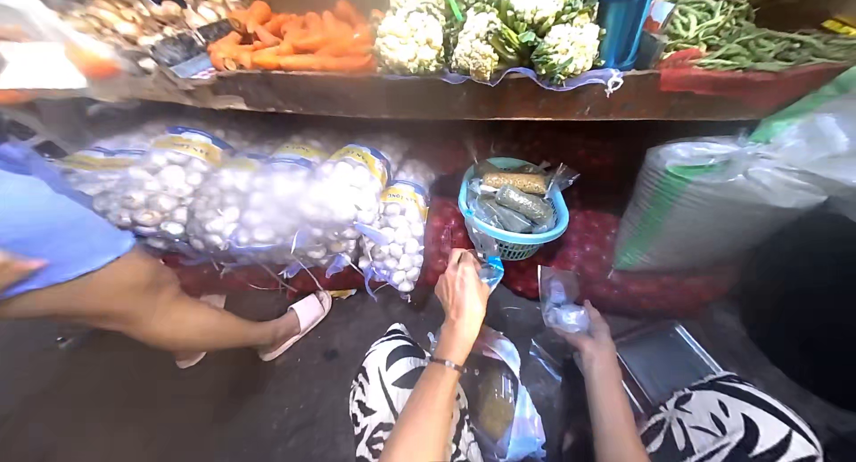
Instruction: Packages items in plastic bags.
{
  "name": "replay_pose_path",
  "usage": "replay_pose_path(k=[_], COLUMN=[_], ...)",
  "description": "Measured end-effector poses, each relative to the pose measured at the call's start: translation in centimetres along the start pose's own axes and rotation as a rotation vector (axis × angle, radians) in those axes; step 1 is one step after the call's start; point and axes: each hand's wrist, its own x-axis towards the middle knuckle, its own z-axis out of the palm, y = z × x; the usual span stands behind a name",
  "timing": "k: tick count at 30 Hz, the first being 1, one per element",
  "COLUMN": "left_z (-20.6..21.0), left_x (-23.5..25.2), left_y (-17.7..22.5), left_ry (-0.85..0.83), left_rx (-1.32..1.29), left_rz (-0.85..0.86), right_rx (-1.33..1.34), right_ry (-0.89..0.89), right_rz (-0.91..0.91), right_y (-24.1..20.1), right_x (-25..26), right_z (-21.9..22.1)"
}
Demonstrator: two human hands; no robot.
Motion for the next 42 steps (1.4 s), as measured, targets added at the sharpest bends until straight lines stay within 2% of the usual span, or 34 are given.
replay_pose_path(k=[3,6,8,12,16,18,20,22,24,26,27,30,32,33,34,36,37,38,39,42], left_z=[1.0,2.2,2.5,3.1,4.9,5.4,5.3,4.2,3.1,2.4,2.1,2.1,2.5,2.8,3.3,4.3,4.5,4.4,4.1,2.1], left_x=[-0.1,-0.4,-0.7,-1.4,-1.9,-1.8,-1.5,-1.2,-1.0,-0.6,-0.5,-0.5,-0.9,-1.3,-1.7,-2.5,-2.6,-2.7,-2.6,-1.6], left_y=[1.1,1.9,2.5,3.2,2.7,2.7,2.6,2.4,1.9,1.2,0.9,0.2,0.3,0.5,0.7,0.9,1.0,1.1,1.1,0.9], left_ry=[-0.185,-0.316,-0.366,-0.364,-0.364,-0.365,-0.384,-0.404,-0.421,-0.432,-0.426,-0.437,-0.493,-0.519,-0.535,-0.575,-0.591,-0.596,-0.588,-0.555], left_rx=[0.195,0.192,0.136,0.042,-0.067,-0.124,-0.189,-0.256,-0.304,-0.32,-0.334,-0.356,-0.28,-0.238,-0.201,-0.124,-0.103,-0.096,-0.093,-0.054], left_rz=[-0.042,-0.029,0.007,0.177,0.347,0.382,0.399,0.384,0.323,0.298,0.305,0.367,0.422,0.448,0.478,0.509,0.504,0.489,0.462,0.311], right_rx=[0.07,0.09,0.005,-0.172,-0.265,-0.329,-0.44,-0.64,-0.873,-1.065,-1.14,-1.285,-1.41,-1.541,-1.717,-2.128,-2.247,-2.268,-2.183,-1.674], right_ry=[-0.166,-0.414,-0.482,-0.365,-0.192,-0.187,-0.319,-0.566,-0.83,-1.009,-1.022,-0.869,-0.82,-0.779,-0.725,-0.634,-0.644,-0.691,-0.763,-0.892], right_rz=[-0.098,-0.233,-0.297,-0.29,-0.708,-0.92,-1.119,-1.245,-1.269,-1.246,-1.271,-1.537,-1.645,-1.64,-1.56,-1.154,-0.956,-0.852,-0.915,-1.409], right_y=[-1.2,-1.1,0.2,2.9,4.6,5.0,5.4,5.2,4.3,3.0,2.7,3.1,3.4,3.5,3.5,2.9,2.3,1.7,1.2,0.2], right_x=[-4.9,-11.4,-12.9,-10.5,-8.1,-7.3,-6.3,-5.9,-6.6,-7.5,-8.0,-8.1,-7.1,-7.1,-7.7,-10.0,-10.6,-10.8,-10.6,-9.3], right_z=[4.0,7.9,9.0,9.7,9.0,8.4,7.0,5.4,4.3,3.6,3.3,2.3,1.8,1.8,2.0,3.4,4.2,4.6,4.4,3.2])
